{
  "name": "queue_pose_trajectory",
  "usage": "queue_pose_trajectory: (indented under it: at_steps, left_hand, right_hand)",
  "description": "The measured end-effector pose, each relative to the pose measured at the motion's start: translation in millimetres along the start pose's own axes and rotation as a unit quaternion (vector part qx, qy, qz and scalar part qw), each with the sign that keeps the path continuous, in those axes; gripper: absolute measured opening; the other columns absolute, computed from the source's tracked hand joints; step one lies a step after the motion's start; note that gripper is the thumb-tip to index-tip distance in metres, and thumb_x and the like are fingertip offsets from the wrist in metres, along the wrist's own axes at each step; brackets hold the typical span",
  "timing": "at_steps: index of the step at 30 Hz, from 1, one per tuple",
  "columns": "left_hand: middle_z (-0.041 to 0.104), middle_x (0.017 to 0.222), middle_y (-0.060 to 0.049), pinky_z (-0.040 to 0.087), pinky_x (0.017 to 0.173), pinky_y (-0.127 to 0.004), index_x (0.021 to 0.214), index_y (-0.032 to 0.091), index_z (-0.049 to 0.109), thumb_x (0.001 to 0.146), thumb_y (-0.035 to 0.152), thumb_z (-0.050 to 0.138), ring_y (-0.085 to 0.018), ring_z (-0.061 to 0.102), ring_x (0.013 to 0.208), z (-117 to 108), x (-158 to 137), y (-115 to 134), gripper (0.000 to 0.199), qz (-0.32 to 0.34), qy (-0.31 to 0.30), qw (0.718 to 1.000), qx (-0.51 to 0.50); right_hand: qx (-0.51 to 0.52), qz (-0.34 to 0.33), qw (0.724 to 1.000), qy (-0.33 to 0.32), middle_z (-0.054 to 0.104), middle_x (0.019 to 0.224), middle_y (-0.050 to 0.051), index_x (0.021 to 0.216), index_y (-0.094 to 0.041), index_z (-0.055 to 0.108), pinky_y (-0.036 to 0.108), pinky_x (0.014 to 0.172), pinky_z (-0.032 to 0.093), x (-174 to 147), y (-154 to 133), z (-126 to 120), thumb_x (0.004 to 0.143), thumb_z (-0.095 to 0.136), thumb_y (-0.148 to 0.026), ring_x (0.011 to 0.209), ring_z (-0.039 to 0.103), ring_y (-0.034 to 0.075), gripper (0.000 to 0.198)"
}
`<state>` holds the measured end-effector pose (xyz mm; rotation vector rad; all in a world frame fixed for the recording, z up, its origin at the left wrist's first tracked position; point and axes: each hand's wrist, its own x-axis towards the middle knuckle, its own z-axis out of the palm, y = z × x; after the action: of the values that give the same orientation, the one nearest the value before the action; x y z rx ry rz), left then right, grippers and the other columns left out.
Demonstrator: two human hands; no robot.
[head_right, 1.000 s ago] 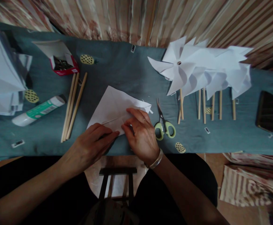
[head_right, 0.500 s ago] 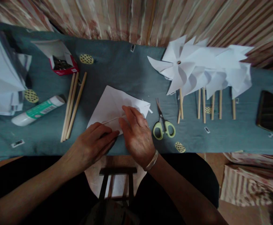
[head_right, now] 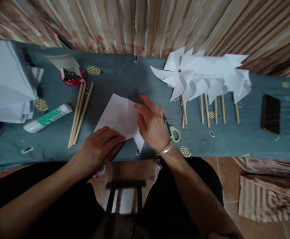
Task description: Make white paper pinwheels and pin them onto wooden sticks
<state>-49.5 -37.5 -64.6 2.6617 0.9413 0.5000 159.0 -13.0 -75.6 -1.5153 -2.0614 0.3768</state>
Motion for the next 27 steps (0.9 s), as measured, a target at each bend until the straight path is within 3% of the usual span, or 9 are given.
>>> queue_pose_trajectory:
  at_steps: [3,10,13,16,19,23,27]
  left_hand:
    - [0.066,0.088,-0.008,0.052,0.069,-0.033,0.095,0.011,0.068,0.094,0.014,0.052,-0.020,0.059,0.080,-2.2,-1.7,-8.1,0.017,0.030,0.007,0.999,0.033]
    - [0.067,0.115,-0.013,0.052,0.085,-0.045,0.101,0.014,0.068,0.093,0.012,0.051,-0.029,0.058,0.109,-8.4,-7.6,-39.6,0.019,0.010,0.080,0.992,0.097]
    - [0.066,0.118,-0.012,0.052,0.089,-0.045,0.109,0.014,0.065,0.094,0.014,0.050,-0.028,0.057,0.113,-9.5,-8.9,-27.1,0.022,0.018,0.108,0.991,0.072]
    - [0.069,0.104,-0.010,0.055,0.083,-0.040,0.109,0.013,0.064,0.093,0.025,0.057,-0.025,0.061,0.102,-4.9,-8.1,-6.0,0.021,0.061,0.054,0.996,0.030]
    - [0.069,0.098,-0.009,0.056,0.076,-0.037,0.104,0.012,0.064,0.093,0.027,0.058,-0.023,0.063,0.090,1.9,-5.8,6.2,0.020,0.054,0.015,0.998,0.026]
    - [0.069,0.092,-0.008,0.057,0.071,-0.033,0.100,0.011,0.065,0.094,0.018,0.055,-0.021,0.064,0.084,4.8,-4.9,7.7,0.013,0.051,0.017,0.998,0.035]
    - [0.069,0.092,-0.009,0.059,0.072,-0.033,0.102,0.009,0.064,0.094,0.013,0.053,-0.021,0.065,0.085,2.4,-9.5,5.8,0.015,0.079,0.036,0.996,0.029]
  right_hand:
    - [-0.020,0.002,1.000,-0.006,0.060,0.135,0.018,0.131,-0.010,0.054,0.051,0.106,0.045,2.9,12.1,-5.8,0.094,0.042,-0.021,0.127,0.054,0.029,0.041]
    - [-0.068,0.029,0.997,0.018,0.075,0.101,0.011,0.122,-0.015,0.061,0.041,0.083,0.059,-19.2,3.4,-24.3,0.095,0.049,-0.025,0.087,0.071,0.024,0.032]
    - [-0.080,-0.003,0.996,0.025,0.074,0.107,0.014,0.116,-0.013,0.065,0.043,0.090,0.056,-30.0,-1.4,-30.5,0.095,0.050,-0.023,0.098,0.070,0.026,0.028]
    - [-0.041,-0.054,0.998,-0.003,0.070,0.119,0.015,0.117,-0.013,0.066,0.044,0.101,0.051,-35.1,-3.1,-31.6,0.095,0.047,-0.016,0.114,0.065,0.026,0.029]
    - [0.012,-0.070,0.996,-0.048,0.070,0.120,0.013,0.120,-0.015,0.064,0.043,0.103,0.051,-37.9,-3.4,-29.9,0.094,0.043,-0.011,0.116,0.064,0.023,0.034]
    - [0.067,-0.049,0.993,-0.089,0.069,0.124,0.012,0.121,-0.016,0.064,0.044,0.107,0.048,-41.3,-1.3,-31.9,0.091,0.041,-0.007,0.121,0.061,0.021,0.039]
    - [0.158,0.017,0.978,-0.137,0.067,0.129,0.007,0.122,-0.023,0.065,0.041,0.108,0.048,-42.8,3.9,-40.5,0.088,0.043,-0.005,0.125,0.059,0.019,0.044]
